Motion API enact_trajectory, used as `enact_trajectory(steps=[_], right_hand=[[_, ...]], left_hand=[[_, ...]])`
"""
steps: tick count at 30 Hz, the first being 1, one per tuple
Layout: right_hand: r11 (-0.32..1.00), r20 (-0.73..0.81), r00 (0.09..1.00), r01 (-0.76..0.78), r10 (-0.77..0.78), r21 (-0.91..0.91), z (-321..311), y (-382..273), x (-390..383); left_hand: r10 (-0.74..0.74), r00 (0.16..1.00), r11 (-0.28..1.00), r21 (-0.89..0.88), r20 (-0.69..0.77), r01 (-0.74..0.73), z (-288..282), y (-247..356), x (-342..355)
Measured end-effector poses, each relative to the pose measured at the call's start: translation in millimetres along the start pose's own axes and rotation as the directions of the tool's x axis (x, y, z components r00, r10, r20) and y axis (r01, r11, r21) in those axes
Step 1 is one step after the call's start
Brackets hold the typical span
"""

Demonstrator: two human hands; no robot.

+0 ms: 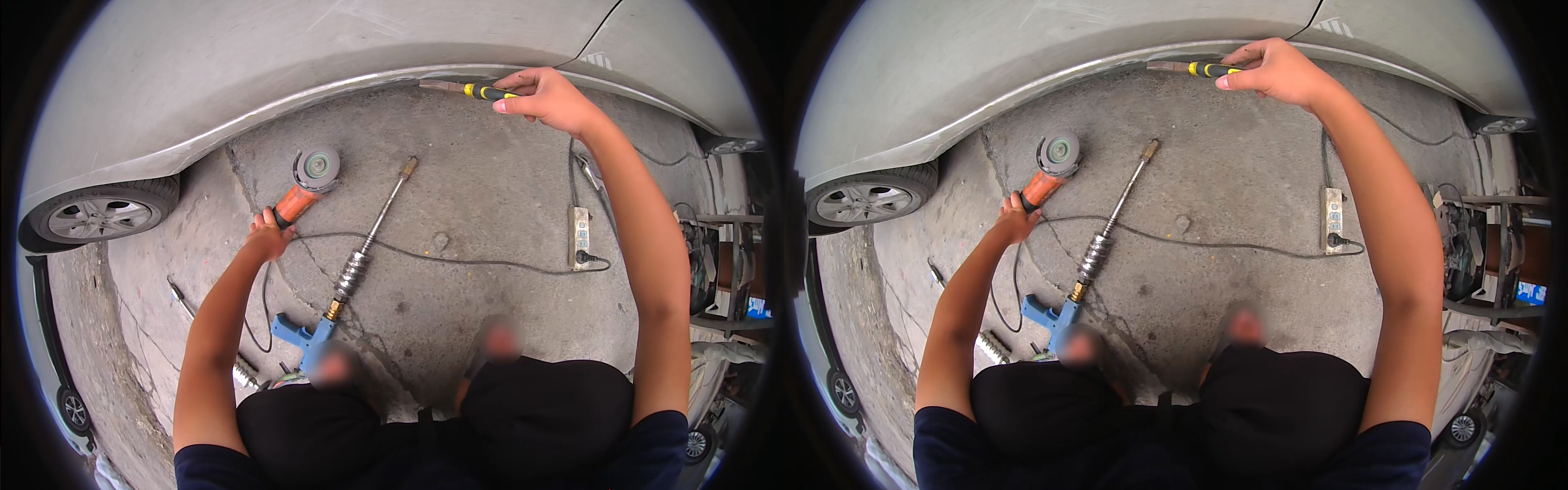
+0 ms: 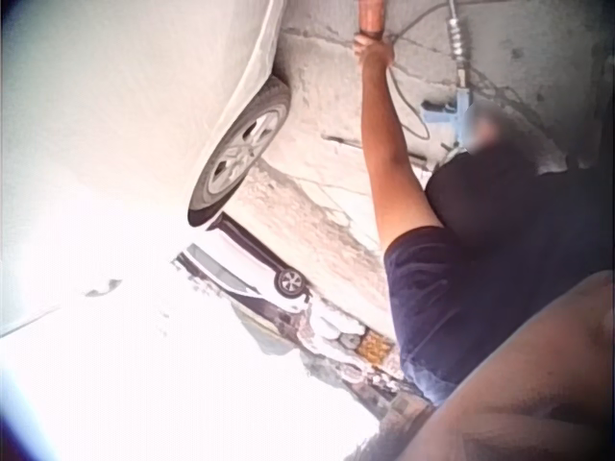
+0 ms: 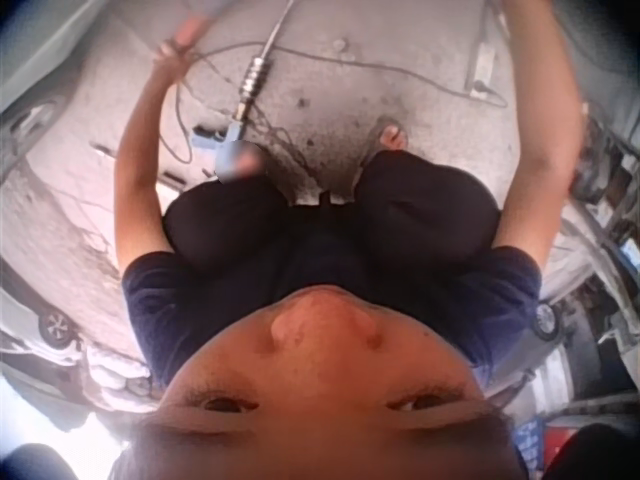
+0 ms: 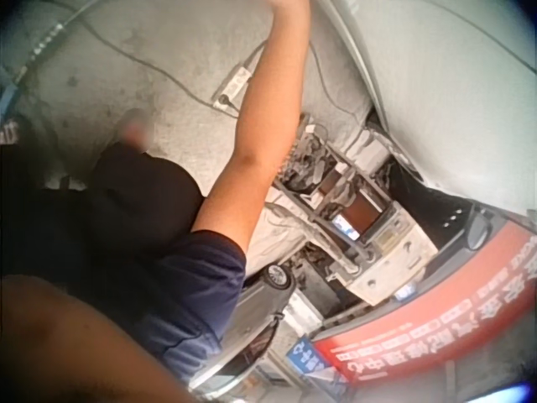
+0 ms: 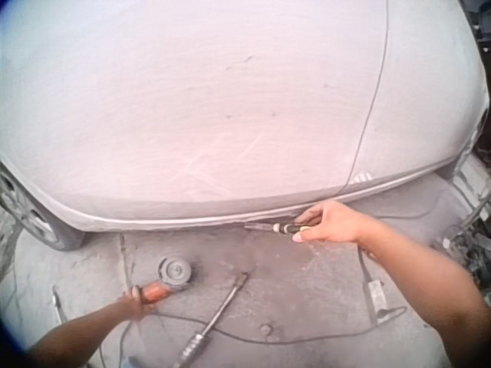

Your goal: The person uses a heat gun to apply heat to the lower edge of a car bumper, then uses a screwdriver to scrape and smooth the surface. They also use an angle grinder on the bumper area. Finally, they move a tool cart and walk around the garage area.

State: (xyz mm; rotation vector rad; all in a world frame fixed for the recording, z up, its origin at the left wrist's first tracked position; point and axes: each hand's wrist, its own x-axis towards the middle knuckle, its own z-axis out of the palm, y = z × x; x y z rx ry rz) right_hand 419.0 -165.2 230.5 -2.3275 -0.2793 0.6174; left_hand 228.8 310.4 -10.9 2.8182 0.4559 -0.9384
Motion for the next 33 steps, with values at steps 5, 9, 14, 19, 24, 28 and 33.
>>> enact_trajectory(steps=[5,9,14,19,24,28,33], right_hand=[[0.998,0.072,0.997,0.027,-0.024,-0.048,-2.3,8.4,-2.7],[0.996,0.027,0.999,0.025,-0.023,-0.081,-3.1,5.0,8.0],[0.990,-0.005,1.000,-0.011,0.011,-0.144,-4.6,-2.8,9.1],[0.997,0.106,0.993,0.057,-0.051,-0.058,15.7,-31.1,1.4],[0.993,0.046,0.995,0.088,-0.085,-0.082,23.1,-54.2,8.2],[0.993,0.032,0.996,0.087,-0.084,-0.080,30.9,-58.2,7.0],[0.988,0.044,0.994,0.102,-0.098,-0.116,38.3,-51.6,3.9]], left_hand=[[0.026,1.000,1.000,0.002,-0.016,-0.026,1.3,-1.5,0.3],[0.007,1.000,1.000,0.010,-0.004,-0.007,2.6,-5.1,0.5],[-0.017,1.000,1.000,0.026,0.018,0.016,-3.7,4.6,-0.4],[-0.018,1.000,1.000,0.025,0.012,0.018,-0.2,-3.8,0.4],[-0.015,1.000,1.000,0.020,-0.001,0.015,-3.2,1.5,-0.5],[-0.036,0.999,0.999,0.016,-0.005,0.036,-0.6,1.5,-1.3],[-0.039,0.999,0.999,0.019,-0.006,0.039,0.1,2.7,0.5]])
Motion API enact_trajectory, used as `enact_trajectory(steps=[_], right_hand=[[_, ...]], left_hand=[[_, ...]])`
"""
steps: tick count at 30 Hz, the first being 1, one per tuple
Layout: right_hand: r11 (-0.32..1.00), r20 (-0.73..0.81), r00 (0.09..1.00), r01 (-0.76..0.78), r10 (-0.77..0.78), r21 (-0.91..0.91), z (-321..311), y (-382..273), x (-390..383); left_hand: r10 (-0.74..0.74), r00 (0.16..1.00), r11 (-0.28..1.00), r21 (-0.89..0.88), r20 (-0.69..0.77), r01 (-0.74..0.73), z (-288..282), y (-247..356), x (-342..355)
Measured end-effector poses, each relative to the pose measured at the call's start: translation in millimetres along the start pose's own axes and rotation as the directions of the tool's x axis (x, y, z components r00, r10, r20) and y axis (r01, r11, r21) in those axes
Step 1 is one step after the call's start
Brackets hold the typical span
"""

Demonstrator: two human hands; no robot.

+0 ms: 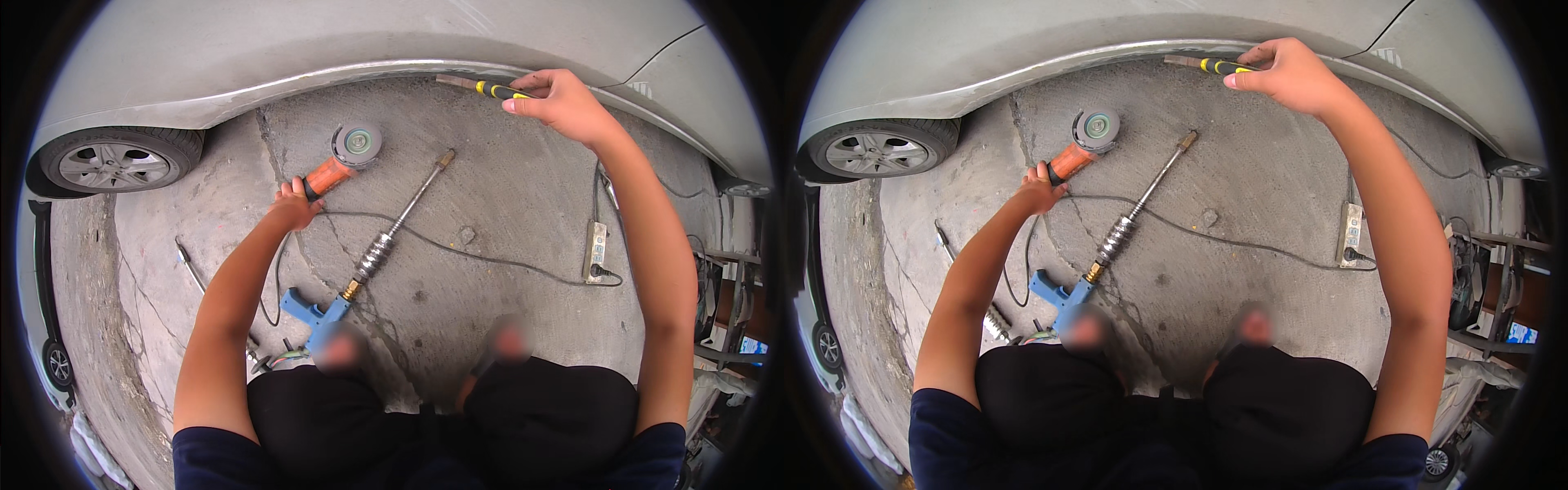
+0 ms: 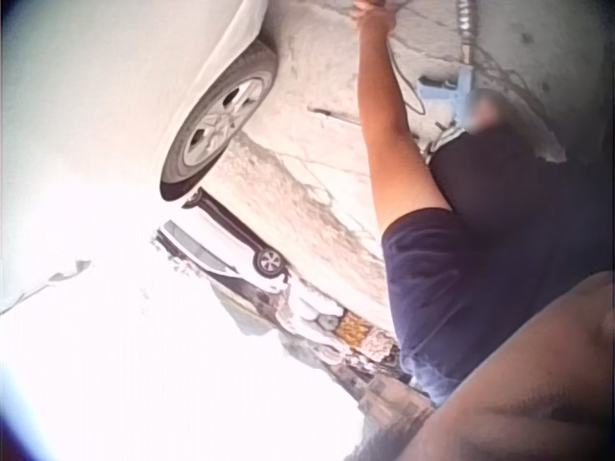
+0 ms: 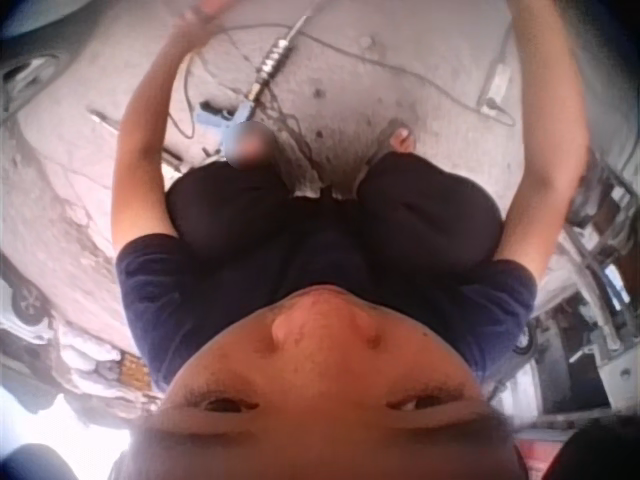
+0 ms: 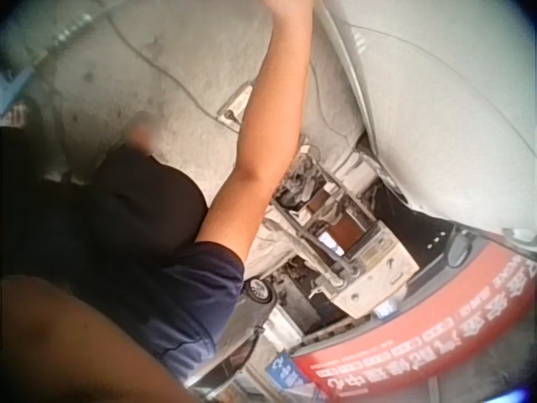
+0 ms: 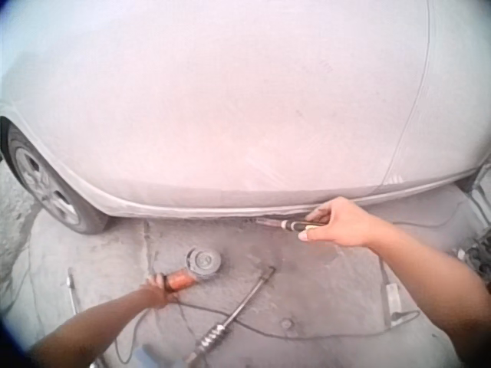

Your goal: The person uses a heat gun to apply heat to the lower edge of a car bumper, then uses a screwdriver to scrape and smooth the surface. They also use an angle grinder on the bumper area. Finally, they move a tool cart and walk around the garage area.

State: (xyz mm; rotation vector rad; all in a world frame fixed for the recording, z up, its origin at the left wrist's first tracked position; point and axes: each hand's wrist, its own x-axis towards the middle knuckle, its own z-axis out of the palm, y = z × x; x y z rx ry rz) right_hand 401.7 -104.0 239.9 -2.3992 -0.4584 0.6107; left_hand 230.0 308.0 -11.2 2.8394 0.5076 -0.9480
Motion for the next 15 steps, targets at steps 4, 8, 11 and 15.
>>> enact_trajectory(steps=[4,8,11,15], right_hand=[[1.000,0.024,1.000,-0.004,0.004,-0.016,-4.1,8.0,-1.8],[1.000,-0.025,1.000,-0.009,0.010,0.016,4.3,11.5,-5.0],[0.999,-0.014,1.000,0.010,-0.010,0.048,12.5,8.5,-7.5],[0.996,-0.080,0.996,0.048,-0.041,0.078,22.7,8.8,0.6]], left_hand=[[0.032,0.999,0.999,-0.010,-0.004,-0.032,2.5,-2.7,2.1],[0.060,0.998,0.998,-0.035,-0.029,-0.061,7.7,-9.4,5.2],[0.071,0.996,0.997,-0.034,-0.051,-0.073,10.0,-9.4,2.4],[0.068,0.997,0.997,-0.020,-0.044,-0.069,7.4,-6.9,4.2]])
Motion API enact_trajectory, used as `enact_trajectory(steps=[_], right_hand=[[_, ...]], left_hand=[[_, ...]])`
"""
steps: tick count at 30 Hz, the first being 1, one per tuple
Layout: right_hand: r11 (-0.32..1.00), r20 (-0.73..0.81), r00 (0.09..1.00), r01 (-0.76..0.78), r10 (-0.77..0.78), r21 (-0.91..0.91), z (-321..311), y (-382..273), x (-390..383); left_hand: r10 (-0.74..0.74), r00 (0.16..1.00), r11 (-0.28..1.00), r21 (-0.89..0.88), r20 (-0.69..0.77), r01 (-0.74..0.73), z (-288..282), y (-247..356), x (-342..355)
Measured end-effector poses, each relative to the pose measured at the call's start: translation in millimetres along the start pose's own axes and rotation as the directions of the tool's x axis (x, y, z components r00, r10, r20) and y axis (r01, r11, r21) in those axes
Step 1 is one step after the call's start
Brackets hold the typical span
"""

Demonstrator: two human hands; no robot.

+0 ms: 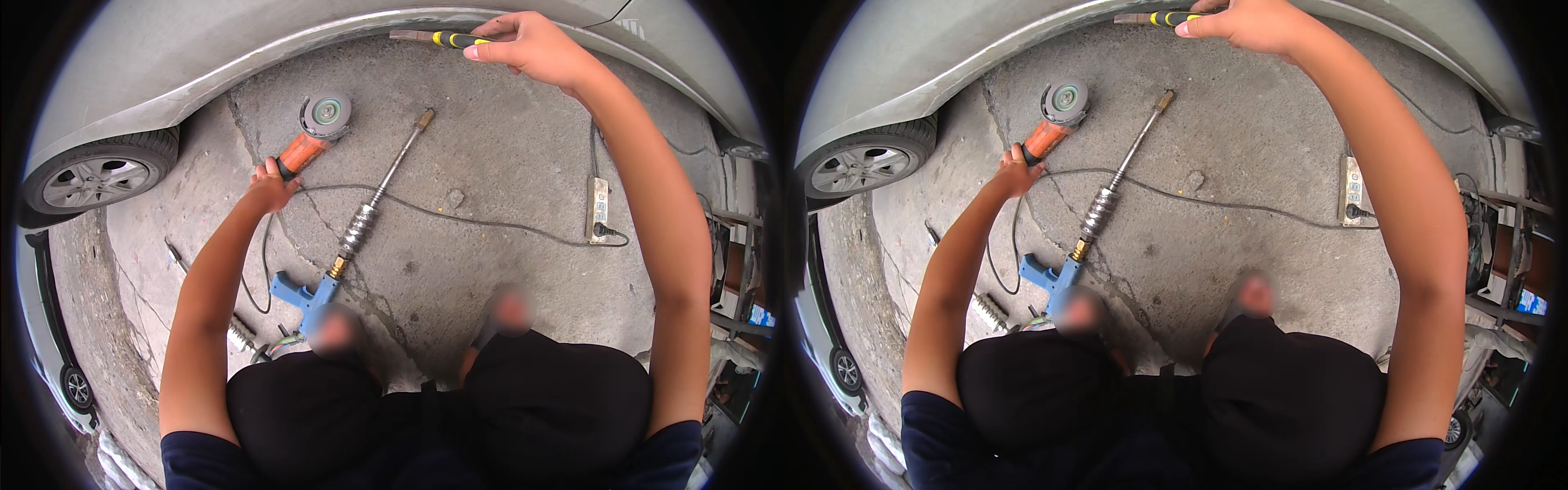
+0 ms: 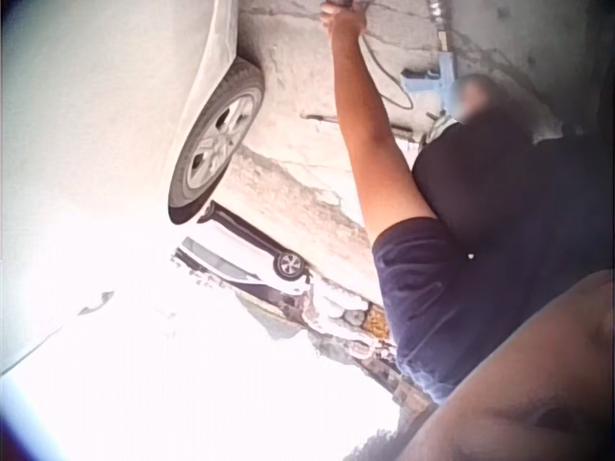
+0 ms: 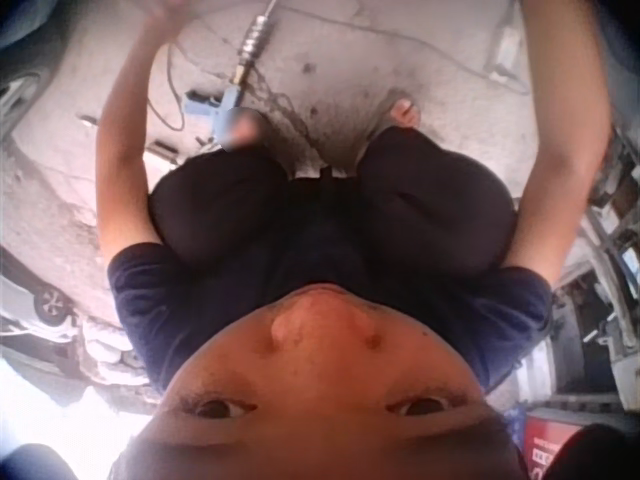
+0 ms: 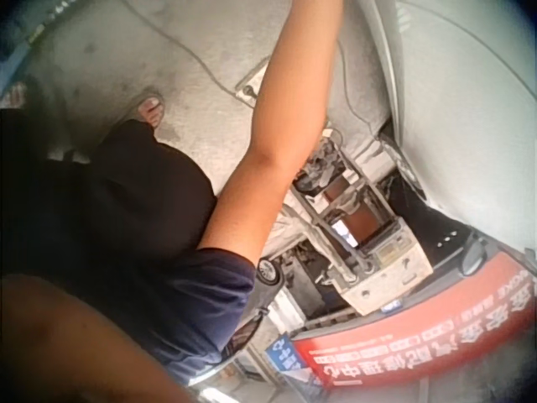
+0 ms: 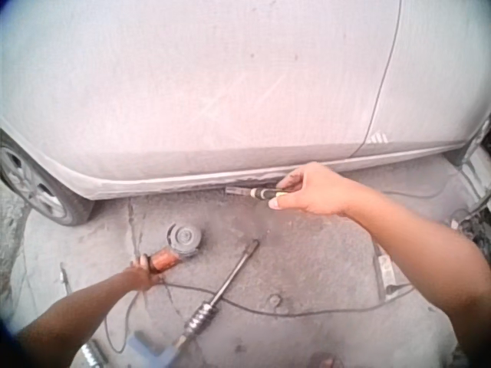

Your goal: The person uses a heat gun to apply heat to the lower edge of a car bumper, then uses a screwdriver to scrape and smooth the surface. They also use an angle grinder on the bumper area. Finally, they move a tool cart and walk around the garage area.

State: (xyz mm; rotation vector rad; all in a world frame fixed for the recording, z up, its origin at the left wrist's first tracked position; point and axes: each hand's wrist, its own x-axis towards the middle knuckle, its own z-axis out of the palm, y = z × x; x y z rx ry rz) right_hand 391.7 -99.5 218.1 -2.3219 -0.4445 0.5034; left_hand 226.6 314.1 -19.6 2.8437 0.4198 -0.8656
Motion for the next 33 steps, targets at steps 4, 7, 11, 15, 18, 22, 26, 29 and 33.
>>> enact_trajectory(steps=[4,7,11,15,18,22,26,29,33], right_hand=[[1.000,0.033,0.999,0.009,-0.008,-0.017,6.5,-6.5,3.9],[1.000,0.005,1.000,-0.007,0.007,-0.015,12.9,-12.6,6.5],[0.999,-0.023,1.000,0.012,-0.012,-0.034,21.0,-18.0,8.4],[0.998,0.124,0.991,-0.038,0.045,-0.059,22.9,-32.9,12.1],[1.000,-0.045,0.999,-0.011,0.012,0.028,38.0,-36.7,14.7],[0.995,0.129,0.991,0.043,-0.031,-0.088,34.5,-45.2,24.5],[1.000,0.005,1.000,0.010,-0.010,-0.005,49.4,-52.8,30.0],[1.000,0.078,0.997,0.027,-0.026,-0.014,58.8,-49.9,29.6],[1.000,0.033,0.999,-0.007,0.006,0.027,66.0,-42.9,33.0]], left_hand=[[-0.019,1.000,1.000,0.012,0.020,0.019,-4.5,4.1,0.9],[-0.036,0.999,0.999,0.014,0.038,0.036,-5.1,4.1,-2.1],[-0.046,0.999,0.998,0.031,0.020,0.045,-3.7,4.9,-1.4],[-0.055,0.998,0.998,0.027,0.029,0.055,-5.5,5.2,-3.1],[-0.077,0.996,0.996,0.036,0.051,0.076,-6.8,8.6,-3.7],[-0.106,0.994,0.993,0.050,0.040,0.104,-7.1,9.7,-4.1],[-0.102,0.994,0.994,0.044,0.040,0.100,-5.3,8.1,-3.0],[-0.098,0.994,0.995,0.027,0.054,0.096,-6.5,7.4,-2.5],[-0.049,0.998,0.999,-0.005,0.036,0.049,-7.1,6.7,-3.2]])
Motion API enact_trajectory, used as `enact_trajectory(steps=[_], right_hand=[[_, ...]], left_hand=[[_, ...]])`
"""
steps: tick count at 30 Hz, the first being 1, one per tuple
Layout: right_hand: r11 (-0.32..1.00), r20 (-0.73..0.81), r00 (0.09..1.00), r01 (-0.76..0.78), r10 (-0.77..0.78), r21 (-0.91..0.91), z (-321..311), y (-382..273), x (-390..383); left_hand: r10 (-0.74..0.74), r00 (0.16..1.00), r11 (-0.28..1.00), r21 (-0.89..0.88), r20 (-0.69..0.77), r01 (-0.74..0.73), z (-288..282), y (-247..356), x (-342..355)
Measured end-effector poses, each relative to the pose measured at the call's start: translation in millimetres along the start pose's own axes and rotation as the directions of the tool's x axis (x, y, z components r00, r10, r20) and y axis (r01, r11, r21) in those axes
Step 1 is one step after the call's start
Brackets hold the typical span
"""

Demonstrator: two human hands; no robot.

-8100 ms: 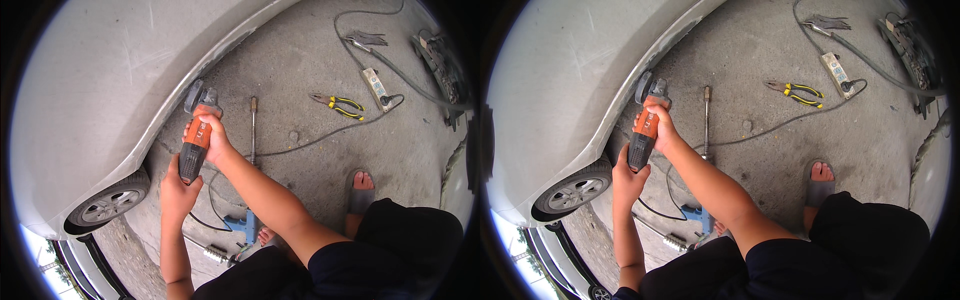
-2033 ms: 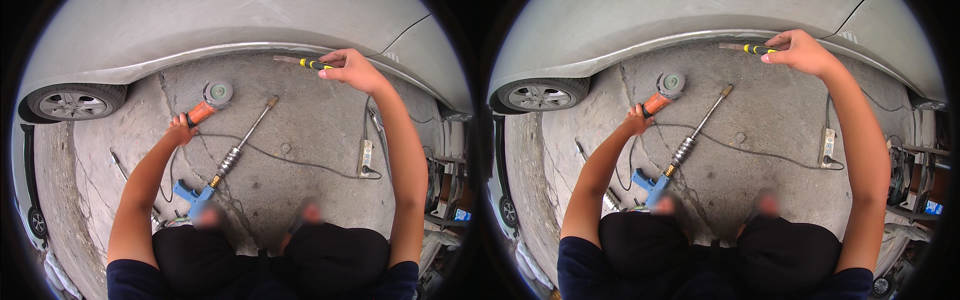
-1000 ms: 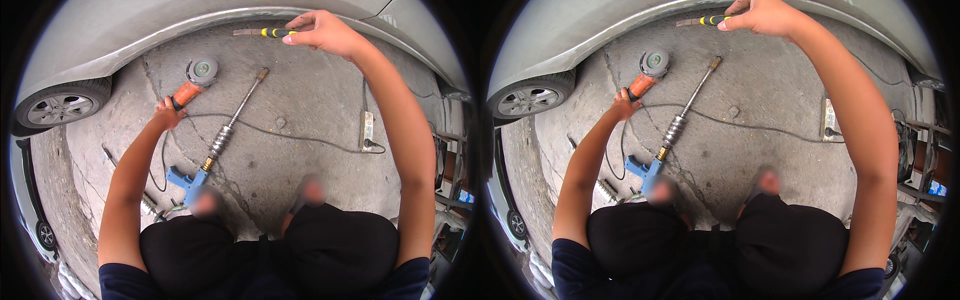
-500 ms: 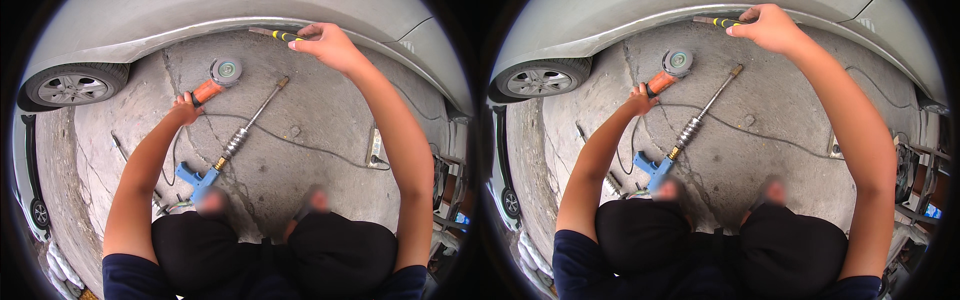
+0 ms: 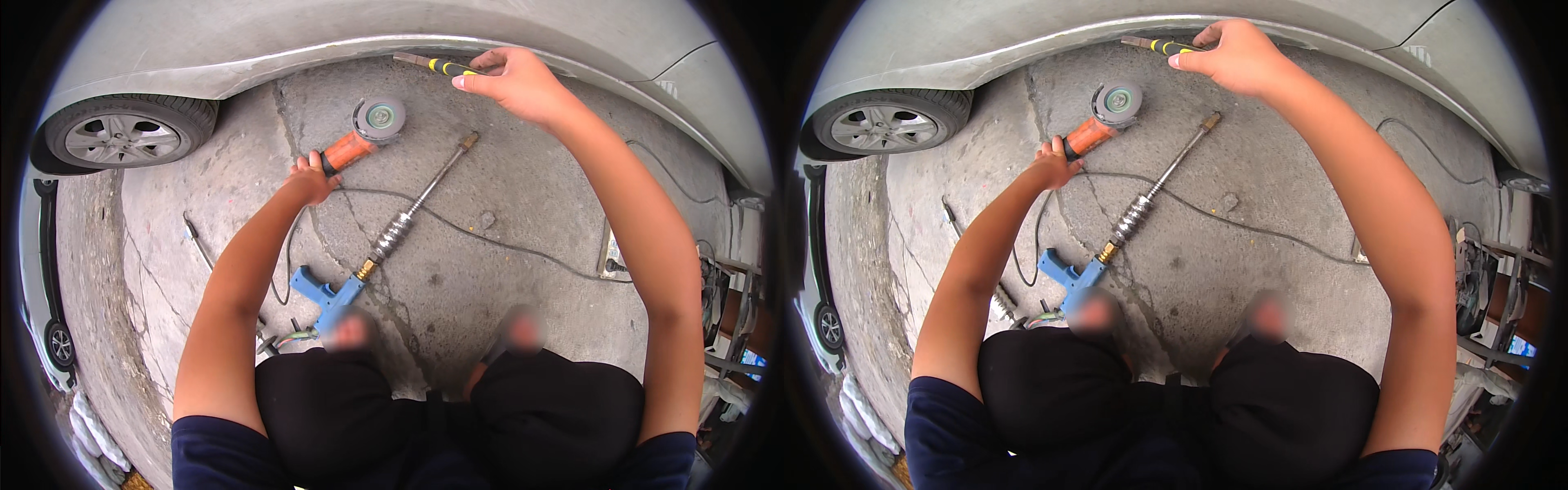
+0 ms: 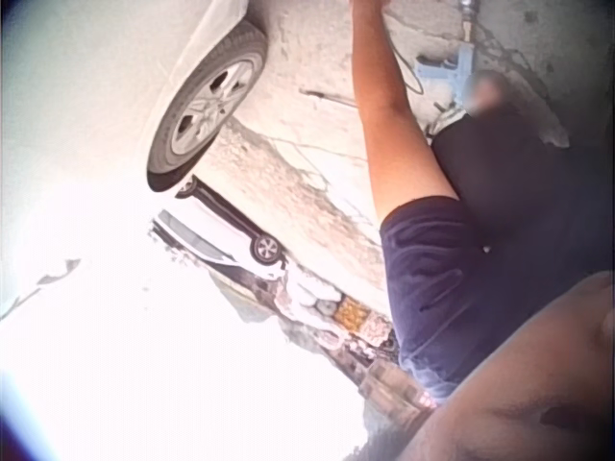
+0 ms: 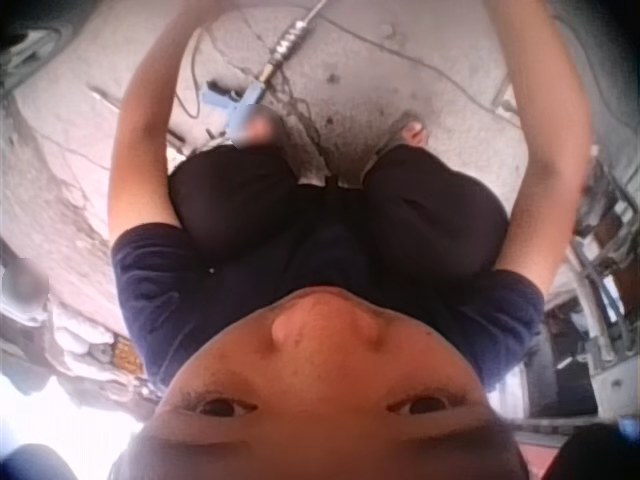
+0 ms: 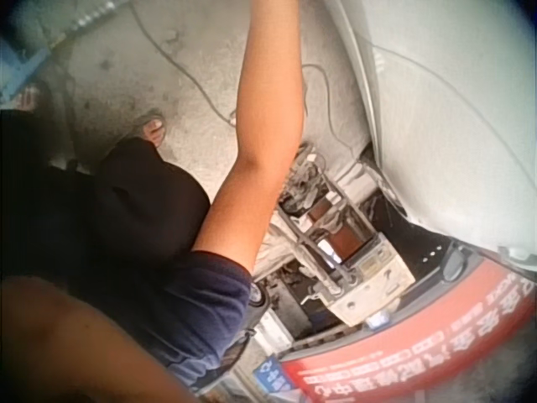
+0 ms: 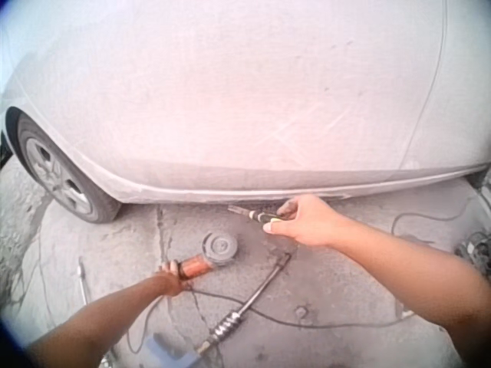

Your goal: The person uses a heat gun to apply heat to the lower edge of a car bumper, then uses a screwdriver to scrape and smooth the surface. They also use an angle grinder on the bumper area. Finally, they move a tool cart and walk around the garage area.

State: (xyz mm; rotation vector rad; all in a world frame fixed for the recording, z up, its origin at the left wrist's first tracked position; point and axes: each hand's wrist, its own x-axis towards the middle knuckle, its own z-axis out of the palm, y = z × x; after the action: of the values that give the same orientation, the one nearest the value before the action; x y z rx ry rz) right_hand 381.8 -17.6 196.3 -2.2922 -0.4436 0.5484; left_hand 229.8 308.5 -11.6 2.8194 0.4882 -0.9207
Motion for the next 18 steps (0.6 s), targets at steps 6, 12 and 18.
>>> enact_trajectory(steps=[6,12,18], right_hand=[[0.990,-0.010,1.000,-0.031,0.030,-0.140,-8.6,5.7,-3.0],[0.980,-0.002,1.000,-0.026,0.026,-0.199,-22.3,10.4,-9.7],[0.986,-0.003,0.995,-0.101,0.102,-0.136,-61.6,18.2,-30.5]], left_hand=[[0.002,1.000,0.998,0.067,-0.028,0.000,0.8,5.1,-6.6],[-0.041,0.999,0.997,0.058,-0.027,0.042,2.4,2.7,-4.7],[-0.035,0.999,0.998,0.042,-0.024,0.036,5.4,-1.7,-0.1]])
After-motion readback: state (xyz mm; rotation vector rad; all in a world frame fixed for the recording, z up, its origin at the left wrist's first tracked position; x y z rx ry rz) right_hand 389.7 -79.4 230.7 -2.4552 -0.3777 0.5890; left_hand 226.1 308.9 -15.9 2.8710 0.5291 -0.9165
